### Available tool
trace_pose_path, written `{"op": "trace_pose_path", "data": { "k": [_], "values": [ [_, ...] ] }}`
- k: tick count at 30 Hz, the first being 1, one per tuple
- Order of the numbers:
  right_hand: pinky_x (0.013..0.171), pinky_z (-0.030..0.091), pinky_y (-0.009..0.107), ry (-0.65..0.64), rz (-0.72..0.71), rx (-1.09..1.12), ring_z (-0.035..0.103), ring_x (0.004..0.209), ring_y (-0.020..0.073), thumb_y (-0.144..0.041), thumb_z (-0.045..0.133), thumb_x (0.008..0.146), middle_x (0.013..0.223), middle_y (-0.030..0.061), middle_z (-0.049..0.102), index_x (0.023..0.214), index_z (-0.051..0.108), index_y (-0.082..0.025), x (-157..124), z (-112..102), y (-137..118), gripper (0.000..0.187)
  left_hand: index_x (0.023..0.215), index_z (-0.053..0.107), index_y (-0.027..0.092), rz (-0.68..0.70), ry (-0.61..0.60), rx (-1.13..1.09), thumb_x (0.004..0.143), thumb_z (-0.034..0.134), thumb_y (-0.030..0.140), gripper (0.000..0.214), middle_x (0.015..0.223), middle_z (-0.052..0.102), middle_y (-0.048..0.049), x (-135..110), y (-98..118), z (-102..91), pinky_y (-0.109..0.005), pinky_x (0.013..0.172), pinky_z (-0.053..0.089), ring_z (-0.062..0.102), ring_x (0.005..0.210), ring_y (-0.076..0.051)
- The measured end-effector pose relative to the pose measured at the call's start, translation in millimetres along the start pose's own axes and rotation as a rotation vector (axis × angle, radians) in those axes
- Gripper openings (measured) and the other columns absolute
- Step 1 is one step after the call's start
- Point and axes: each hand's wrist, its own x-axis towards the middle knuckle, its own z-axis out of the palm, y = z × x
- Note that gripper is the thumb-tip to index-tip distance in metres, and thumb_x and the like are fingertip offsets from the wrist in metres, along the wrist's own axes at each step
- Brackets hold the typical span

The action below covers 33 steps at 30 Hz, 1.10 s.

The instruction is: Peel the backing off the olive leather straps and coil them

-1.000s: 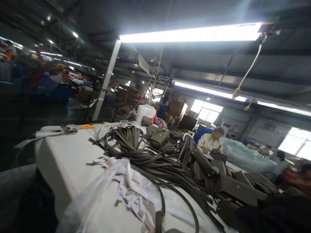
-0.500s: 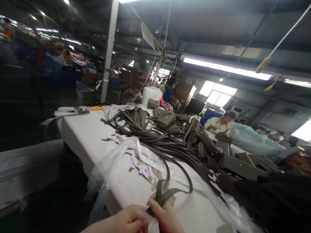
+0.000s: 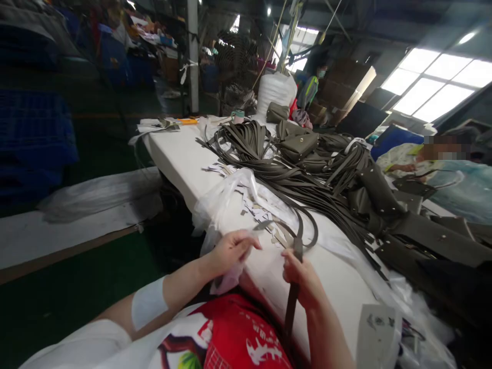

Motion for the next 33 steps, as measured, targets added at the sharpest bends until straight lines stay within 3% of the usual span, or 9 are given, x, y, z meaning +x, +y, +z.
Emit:
{"op": "trace_pose_path", "data": {
  "k": [2,4,6,8,10,13,22,30,33],
  "values": [
    [0.038,0.027,0.014,0.21,-0.117,0.229,0.017,0.036,0.0021,-0.038,0.074,0.077,0.045,-0.0145,0.026,0.077,0.059,-0.017,-0.8,-29.4,-22.3,0.026,0.089,0.07,0.014,0.06,0.316,-0.045,0.088,0.054,0.055,0.044,0.053,0.042,0.0047,4.4,6.0,-12.9,-0.02,0.048,0.029,0.037,0.049,-0.008],
    [0.042,0.036,0.014,0.411,-0.355,0.431,0.025,0.036,0.0024,-0.033,0.065,0.083,0.045,-0.0123,0.033,0.071,0.056,-0.018,-4.6,-55.8,-51.2,0.022,0.088,0.07,0.014,0.118,0.481,-0.034,0.087,0.057,0.055,0.043,0.052,0.043,0.0046,7.9,10.6,-20.5,-0.02,0.05,0.031,0.039,0.05,-0.009],
    [0.05,0.047,0.02,0.559,-0.538,0.505,0.041,0.041,0.0055,-0.043,0.044,0.094,0.051,-0.006,0.047,0.071,0.058,-0.018,-11.9,-69.0,-77.9,0.038,0.085,0.072,0.014,0.07,0.377,0.001,0.084,0.059,0.056,0.044,0.051,0.044,0.0041,9.4,10.9,-19.5,-0.021,0.049,0.031,0.04,0.049,-0.009],
    [0.053,0.051,0.025,0.607,-0.622,0.468,0.049,0.045,0.0087,-0.054,0.025,0.098,0.053,-0.0019,0.052,0.065,0.058,-0.018,-20.9,-65.4,-96.1,0.058,0.082,0.074,0.012,-0.066,0.121,0.048,0.081,0.062,0.057,0.047,0.049,0.045,0.0037,9.0,6.4,-11.1,-0.021,0.046,0.028,0.038,0.046,-0.008],
    [0.049,0.05,0.026,0.548,-0.673,0.394,0.047,0.042,0.0094,-0.062,0.024,0.095,0.048,-0.0026,0.049,0.057,0.055,-0.019,-28.6,-49.6,-105.3,0.066,0.079,0.076,0.011,-0.186,-0.102,0.081,0.078,0.065,0.057,0.048,0.05,0.048,0.0021,7.3,0.3,0.1,-0.021,0.046,0.026,0.038,0.047,-0.008],
    [0.044,0.047,0.024,0.443,-0.718,0.369,0.039,0.034,0.0078,-0.068,0.034,0.091,0.04,-0.0059,0.043,0.051,0.05,-0.019,-34.4,-23.1,-112.4,0.065,0.079,0.077,0.009,-0.256,-0.264,0.07,0.076,0.067,0.056,0.048,0.054,0.054,-0.0008,4.9,-4.8,12.9,-0.022,0.048,0.027,0.04,0.05,-0.009],
    [0.037,0.041,0.019,0.229,-0.706,0.482,0.035,0.026,0.0047,-0.064,0.045,0.09,0.036,-0.008,0.043,0.048,0.05,-0.018,-28.6,2.3,-131.0,0.062,0.081,0.077,0.009,-0.3,-0.436,0.129,0.08,0.062,0.049,0.043,0.048,0.048,0.0017,3.1,-4.6,19.0,-0.023,0.047,0.025,0.036,0.048,-0.009],
    [0.034,0.039,0.022,0.124,-0.793,0.329,0.04,0.023,0.0083,-0.067,0.046,0.088,0.035,-0.0057,0.048,0.045,0.054,-0.019,-17.9,14.5,-126.0,0.065,0.083,0.077,0.01,-0.285,-0.503,0.102,0.08,0.063,0.048,0.041,0.05,0.052,0.0015,0.5,-1.8,21.2,-0.021,0.047,0.028,0.04,0.049,-0.009],
    [0.036,0.039,0.022,0.122,-0.79,0.302,0.04,0.023,0.0077,-0.065,0.045,0.089,0.036,-0.0056,0.048,0.046,0.053,-0.019,-17.7,19.1,-122.8,0.064,0.077,0.076,0.01,-0.207,-0.531,0.078,0.08,0.064,0.053,0.045,0.056,0.059,-0.0016,0.4,-0.8,19.0,-0.02,0.047,0.03,0.044,0.051,-0.009]
  ]
}}
